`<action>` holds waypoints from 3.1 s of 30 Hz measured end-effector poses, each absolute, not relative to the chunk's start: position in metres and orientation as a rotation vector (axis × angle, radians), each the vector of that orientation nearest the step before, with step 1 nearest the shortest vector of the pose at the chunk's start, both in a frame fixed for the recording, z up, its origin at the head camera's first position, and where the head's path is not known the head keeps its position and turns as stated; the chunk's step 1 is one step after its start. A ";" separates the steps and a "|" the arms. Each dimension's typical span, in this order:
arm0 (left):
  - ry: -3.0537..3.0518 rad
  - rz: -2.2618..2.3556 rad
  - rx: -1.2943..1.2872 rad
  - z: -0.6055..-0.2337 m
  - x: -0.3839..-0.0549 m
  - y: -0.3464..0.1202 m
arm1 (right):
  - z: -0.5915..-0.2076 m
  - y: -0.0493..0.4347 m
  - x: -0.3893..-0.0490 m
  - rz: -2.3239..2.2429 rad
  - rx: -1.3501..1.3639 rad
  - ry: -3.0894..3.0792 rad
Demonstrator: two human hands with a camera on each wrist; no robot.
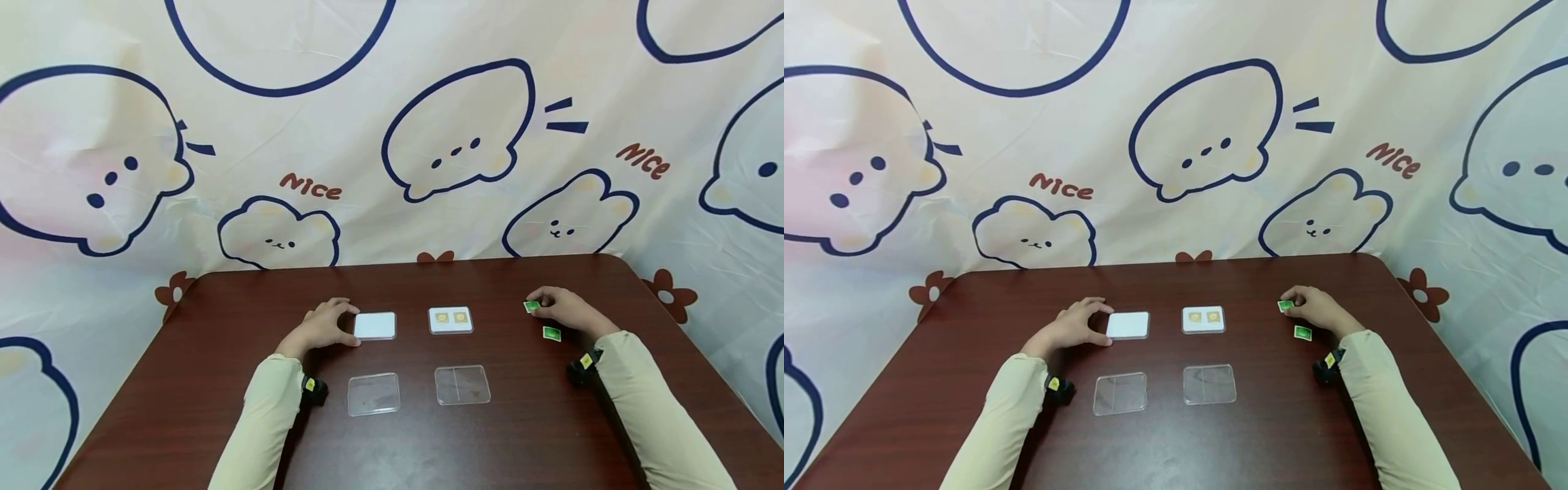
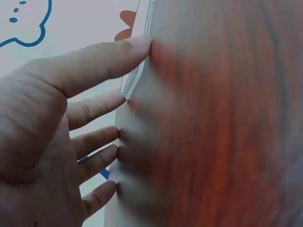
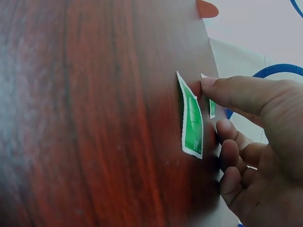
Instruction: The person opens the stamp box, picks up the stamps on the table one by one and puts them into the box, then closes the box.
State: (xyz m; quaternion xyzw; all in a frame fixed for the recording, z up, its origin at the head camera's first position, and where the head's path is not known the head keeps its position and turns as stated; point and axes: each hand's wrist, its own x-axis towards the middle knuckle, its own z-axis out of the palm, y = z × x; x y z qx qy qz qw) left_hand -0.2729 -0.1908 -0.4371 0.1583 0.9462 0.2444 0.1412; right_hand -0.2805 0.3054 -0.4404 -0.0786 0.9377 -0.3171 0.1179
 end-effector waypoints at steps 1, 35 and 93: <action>2.732 0.710 0.457 -0.437 -0.273 -0.191 | -0.441 0.306 -0.280 -0.927 -0.230 2.747; 2.772 0.751 0.457 -0.441 -0.266 -0.190 | -0.427 0.237 -0.287 -1.077 -0.288 2.722; 2.768 0.748 0.427 -0.441 -0.269 -0.193 | -0.425 0.009 -0.287 -0.691 -0.765 2.627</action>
